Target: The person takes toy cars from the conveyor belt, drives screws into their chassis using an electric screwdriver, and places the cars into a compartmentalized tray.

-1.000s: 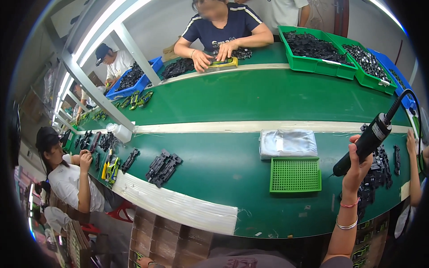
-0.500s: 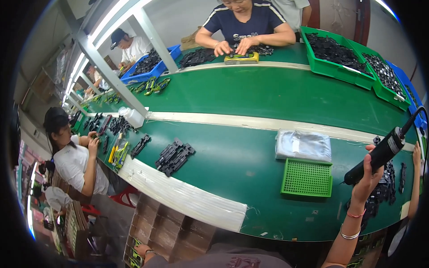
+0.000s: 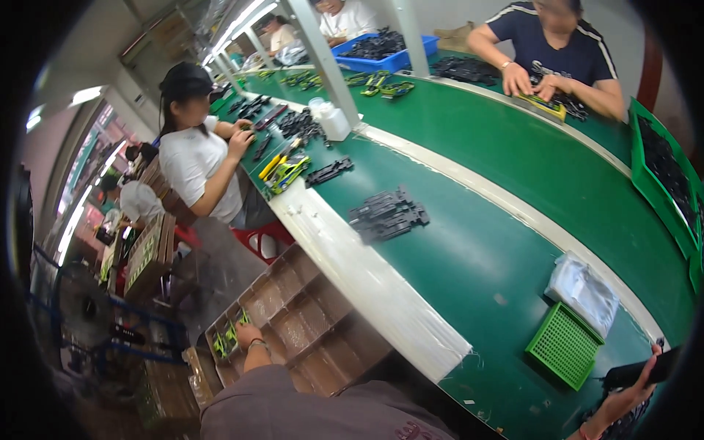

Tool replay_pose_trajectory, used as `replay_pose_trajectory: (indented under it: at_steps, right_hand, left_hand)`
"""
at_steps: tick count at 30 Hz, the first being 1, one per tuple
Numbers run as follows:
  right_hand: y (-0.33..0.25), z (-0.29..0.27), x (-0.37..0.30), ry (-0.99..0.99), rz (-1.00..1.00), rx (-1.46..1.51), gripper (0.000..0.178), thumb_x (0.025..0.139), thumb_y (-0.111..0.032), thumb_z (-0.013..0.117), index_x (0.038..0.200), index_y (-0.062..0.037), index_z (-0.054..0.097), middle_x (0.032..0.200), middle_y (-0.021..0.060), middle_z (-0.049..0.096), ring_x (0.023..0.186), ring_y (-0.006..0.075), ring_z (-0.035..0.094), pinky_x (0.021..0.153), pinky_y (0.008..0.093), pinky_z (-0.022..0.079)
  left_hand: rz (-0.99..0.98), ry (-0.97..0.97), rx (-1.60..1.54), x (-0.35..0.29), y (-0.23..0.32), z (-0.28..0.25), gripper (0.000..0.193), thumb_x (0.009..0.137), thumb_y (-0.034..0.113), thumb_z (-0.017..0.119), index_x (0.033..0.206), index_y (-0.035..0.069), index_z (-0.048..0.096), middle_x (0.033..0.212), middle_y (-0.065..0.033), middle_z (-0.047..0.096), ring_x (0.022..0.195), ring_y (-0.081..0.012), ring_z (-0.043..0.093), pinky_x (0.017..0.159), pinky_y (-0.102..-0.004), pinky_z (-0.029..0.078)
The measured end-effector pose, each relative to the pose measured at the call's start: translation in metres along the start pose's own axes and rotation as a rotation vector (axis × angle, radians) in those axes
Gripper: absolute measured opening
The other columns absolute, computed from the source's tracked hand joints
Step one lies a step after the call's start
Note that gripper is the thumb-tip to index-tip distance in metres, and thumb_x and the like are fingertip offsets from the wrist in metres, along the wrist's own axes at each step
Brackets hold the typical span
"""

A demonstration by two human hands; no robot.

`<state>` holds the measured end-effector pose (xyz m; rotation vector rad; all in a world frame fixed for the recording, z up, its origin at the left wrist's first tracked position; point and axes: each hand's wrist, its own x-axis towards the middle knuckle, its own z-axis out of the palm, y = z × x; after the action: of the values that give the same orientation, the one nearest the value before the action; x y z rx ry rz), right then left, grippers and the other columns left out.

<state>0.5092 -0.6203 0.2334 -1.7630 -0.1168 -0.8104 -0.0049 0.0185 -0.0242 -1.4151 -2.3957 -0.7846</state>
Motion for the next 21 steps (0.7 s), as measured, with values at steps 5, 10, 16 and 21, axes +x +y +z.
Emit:
replay_pose_trajectory:
  at_steps: [5,10,16,21]
  right_hand:
    - [-0.006,0.009,-0.001,-0.001,0.007,-0.035,0.034,0.091,-0.021,0.045,0.107,0.0076,0.055,0.109,0.0115,0.055,0.105,0.0185,0.048,0.098,0.0307,0.029]
    - [-0.004,0.004,0.0,0.013,0.027,-0.04,0.034,0.092,-0.021,0.044,0.108,0.0079,0.055,0.109,0.0117,0.055,0.106,0.0186,0.048,0.098,0.031,0.03]
    - [-0.008,0.008,-0.002,0.017,0.051,0.027,0.034,0.089,-0.023,0.049,0.106,0.0065,0.056,0.107,0.0101,0.056,0.106,0.0173,0.048,0.096,0.0294,0.03]
    - [-0.019,0.014,-0.005,0.016,0.041,0.053,0.031,0.089,-0.024,0.05,0.102,0.0034,0.057,0.103,0.0074,0.057,0.103,0.0147,0.048,0.095,0.0283,0.029]
  left_hand:
    - [-0.011,0.036,0.016,-0.001,-0.004,-0.012,0.026,0.076,0.014,0.048,0.097,0.005,0.061,0.09,-0.0177,0.062,0.081,-0.0352,0.059,0.072,-0.0443,0.046]
    - [0.013,0.035,0.005,-0.006,0.004,-0.006,0.028,0.076,0.014,0.048,0.1,0.006,0.06,0.091,-0.0176,0.062,0.082,-0.0355,0.059,0.073,-0.0442,0.046]
    - [-0.074,-0.104,0.024,0.006,-0.013,0.004,0.03,0.079,0.018,0.045,0.104,0.008,0.058,0.095,-0.0185,0.061,0.084,-0.0363,0.058,0.074,-0.0453,0.045]
    - [-0.05,-0.097,0.033,0.006,-0.01,0.0,0.03,0.08,0.019,0.043,0.106,0.01,0.057,0.095,-0.0187,0.061,0.085,-0.0366,0.058,0.074,-0.0452,0.045]
